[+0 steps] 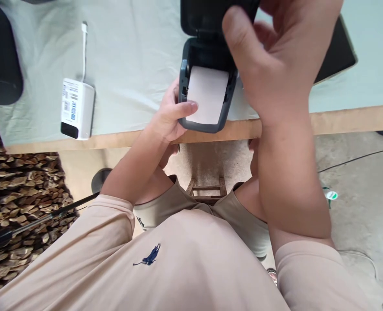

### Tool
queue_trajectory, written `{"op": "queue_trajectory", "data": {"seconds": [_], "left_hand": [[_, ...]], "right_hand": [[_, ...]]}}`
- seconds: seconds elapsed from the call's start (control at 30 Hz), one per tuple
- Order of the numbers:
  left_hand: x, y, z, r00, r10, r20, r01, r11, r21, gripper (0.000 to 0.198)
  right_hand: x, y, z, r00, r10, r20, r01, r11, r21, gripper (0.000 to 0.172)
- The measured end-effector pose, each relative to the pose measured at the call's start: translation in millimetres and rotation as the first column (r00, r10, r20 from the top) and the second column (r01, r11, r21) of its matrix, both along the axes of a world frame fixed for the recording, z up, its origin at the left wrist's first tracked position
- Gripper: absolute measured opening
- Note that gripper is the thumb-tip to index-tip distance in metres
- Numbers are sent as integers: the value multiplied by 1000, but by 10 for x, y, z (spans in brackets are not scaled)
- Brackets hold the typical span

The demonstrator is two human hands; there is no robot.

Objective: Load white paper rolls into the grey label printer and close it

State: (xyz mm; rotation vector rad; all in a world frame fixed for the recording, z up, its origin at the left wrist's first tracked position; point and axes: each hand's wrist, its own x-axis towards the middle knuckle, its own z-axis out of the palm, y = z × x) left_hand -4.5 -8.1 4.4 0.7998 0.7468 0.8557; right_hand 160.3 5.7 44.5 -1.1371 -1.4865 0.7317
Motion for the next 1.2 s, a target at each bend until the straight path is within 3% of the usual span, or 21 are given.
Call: {"op": "queue_trajectory", "data": {"seconds": [0.07,0.13,0.23,0.43,0.67,1.2], "left_hand": [[5,13,-4,1000,8,16,-8,1000,0,33],[10,25,-19,999,17,47,-17,1000,2,26],[11,33,-42,994,35,105,-35,999,-3,22],[-15,24,8,968,-4,250,16,999,-45,17],[2,-10,56,977,37,211,-22,997,-73,18],[-12,-13,39,986,66,151,-52,994,-98,20]], "right_hand": [[-3,-68,67,978,-6,208,6,1000,-2,41],[11,-109,113,929,74,362,-62,997,-44,35],[39,-120,121,888,147,436,-120,989,-90,28],[21,-130,73,929,113,353,-66,988,-141,36],[-59,-163,143,922,249,296,-164,945,-283,52],[-64,-183,162,903,199,381,-110,964,-244,49]]}}
